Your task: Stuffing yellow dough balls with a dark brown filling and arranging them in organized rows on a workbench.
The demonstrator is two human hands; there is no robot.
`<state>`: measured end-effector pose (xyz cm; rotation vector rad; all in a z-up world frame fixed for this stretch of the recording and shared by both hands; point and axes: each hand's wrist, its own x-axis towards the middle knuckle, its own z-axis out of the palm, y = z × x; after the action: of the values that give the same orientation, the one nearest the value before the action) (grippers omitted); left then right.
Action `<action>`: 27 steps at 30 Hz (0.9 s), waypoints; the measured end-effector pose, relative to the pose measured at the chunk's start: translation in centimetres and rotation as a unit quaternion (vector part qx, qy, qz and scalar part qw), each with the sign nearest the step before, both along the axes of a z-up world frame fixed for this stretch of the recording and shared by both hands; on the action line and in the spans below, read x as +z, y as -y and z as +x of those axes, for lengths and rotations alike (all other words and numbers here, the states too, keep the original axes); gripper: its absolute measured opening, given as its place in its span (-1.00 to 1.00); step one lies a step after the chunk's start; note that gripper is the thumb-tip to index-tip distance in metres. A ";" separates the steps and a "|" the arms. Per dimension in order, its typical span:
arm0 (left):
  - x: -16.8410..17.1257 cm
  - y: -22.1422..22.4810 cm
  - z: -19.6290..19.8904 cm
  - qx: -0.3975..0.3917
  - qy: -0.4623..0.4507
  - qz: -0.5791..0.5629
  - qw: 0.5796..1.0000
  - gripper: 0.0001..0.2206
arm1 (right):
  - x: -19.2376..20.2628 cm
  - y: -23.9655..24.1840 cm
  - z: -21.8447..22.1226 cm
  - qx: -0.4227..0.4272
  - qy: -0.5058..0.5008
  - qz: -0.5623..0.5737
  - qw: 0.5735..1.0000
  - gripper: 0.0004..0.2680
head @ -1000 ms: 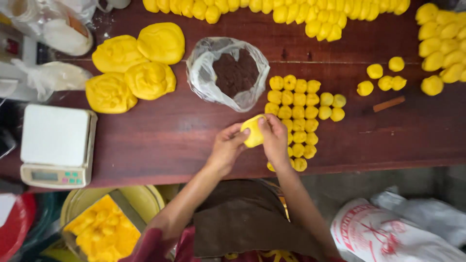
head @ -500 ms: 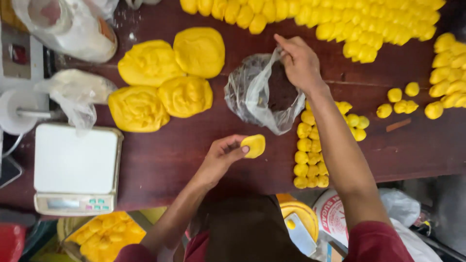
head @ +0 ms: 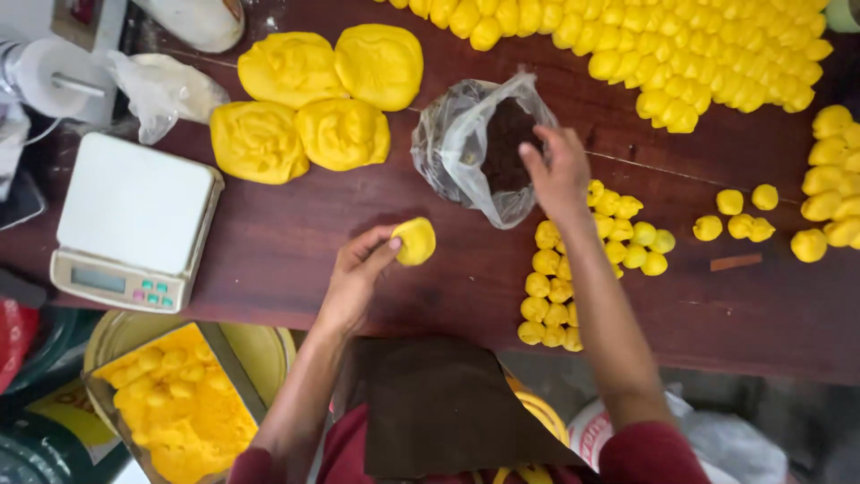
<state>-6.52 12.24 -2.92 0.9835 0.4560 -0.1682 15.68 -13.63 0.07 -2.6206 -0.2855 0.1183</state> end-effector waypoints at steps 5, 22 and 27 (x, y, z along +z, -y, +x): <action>1.7 3.6 -2.0 -0.003 -0.023 -0.045 0.999 -0.78 | -2.8 2.9 -0.9 0.140 0.170 0.033 0.975 -0.53; 0.6 2.9 3.9 -0.067 -0.021 -0.137 0.988 -0.77 | -3.7 3.2 3.6 0.025 -0.040 -0.022 0.999 -0.70; -0.2 1.8 5.7 -0.076 -0.001 -0.129 0.989 -0.77 | -3.4 2.8 3.6 0.090 0.057 -0.049 0.993 -0.78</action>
<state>-0.86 10.46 -3.13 0.7629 0.3512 -0.3580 19.25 -16.41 -3.29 -2.7001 -0.5703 0.0433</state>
